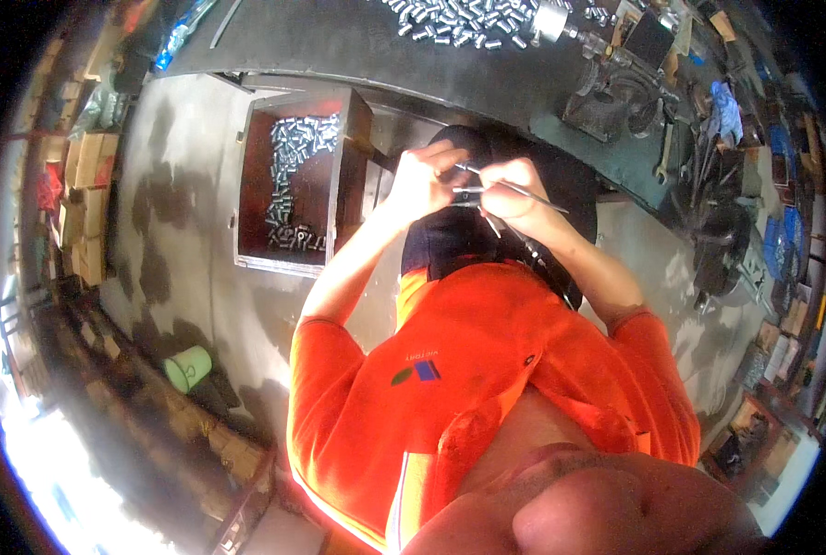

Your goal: The person sits on the floor and repeatedly picks up small metal fasteners from a wooden box, inserts them into a tool held in the right hand, and places the assembled fasteners onto a nearby metal surface. The process is repeated continuously.

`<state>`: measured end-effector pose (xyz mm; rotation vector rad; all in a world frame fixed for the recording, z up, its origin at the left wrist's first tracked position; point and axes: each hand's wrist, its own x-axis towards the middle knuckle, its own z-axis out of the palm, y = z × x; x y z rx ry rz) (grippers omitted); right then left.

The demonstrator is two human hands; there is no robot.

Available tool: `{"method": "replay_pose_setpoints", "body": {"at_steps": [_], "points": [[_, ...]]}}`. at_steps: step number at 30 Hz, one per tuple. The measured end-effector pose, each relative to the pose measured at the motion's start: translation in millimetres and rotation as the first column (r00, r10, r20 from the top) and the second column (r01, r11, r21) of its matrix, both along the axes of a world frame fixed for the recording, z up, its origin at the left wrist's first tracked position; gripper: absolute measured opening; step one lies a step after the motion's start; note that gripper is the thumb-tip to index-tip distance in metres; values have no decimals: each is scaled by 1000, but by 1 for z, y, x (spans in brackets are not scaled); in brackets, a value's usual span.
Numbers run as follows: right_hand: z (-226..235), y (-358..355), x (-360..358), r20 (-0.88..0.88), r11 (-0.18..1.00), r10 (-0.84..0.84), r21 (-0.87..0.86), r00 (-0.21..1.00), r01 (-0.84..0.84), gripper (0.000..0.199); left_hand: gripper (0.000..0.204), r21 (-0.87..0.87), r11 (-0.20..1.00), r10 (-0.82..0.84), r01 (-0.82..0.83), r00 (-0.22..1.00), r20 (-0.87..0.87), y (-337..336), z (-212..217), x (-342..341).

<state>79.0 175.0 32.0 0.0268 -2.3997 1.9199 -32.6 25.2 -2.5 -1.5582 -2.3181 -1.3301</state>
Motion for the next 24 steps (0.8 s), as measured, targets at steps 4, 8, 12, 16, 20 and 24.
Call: {"method": "replay_pose_setpoints", "body": {"at_steps": [4, 8, 12, 16, 20, 24], "points": [[10, 24, 18, -3, 964, -103, -248, 995, 99, 21, 20, -67, 995, 76, -79, 996, -35, 11, -7, -45], [7, 27, 24, -19, 954, -135, -272, 991, 125, 21, 21, -42, 989, 131, -144, 962, -238, 68, 7, -112], [3, 22, 21, -27, 984, -64, -167, 998, 58, 28, 30, 269, 941, 31, -207, 842, 539, 94, 78, -150], [-4, 24, 30, 12, 964, -67, -255, 998, 67, 31, 36, 218, 966, 26, -143, 885, 465, 47, 78, -163], [7, 12, 27, 16, 950, -66, -304, 998, 68, 25, 38, -401, 880, 317, -256, 944, 93, -63, 52, -147], [3, 5, 20, 8, 937, 12, -348, 1000, -8, 27, 24, -658, 628, 507, -416, 860, -59, -201, -68, -145]]}}
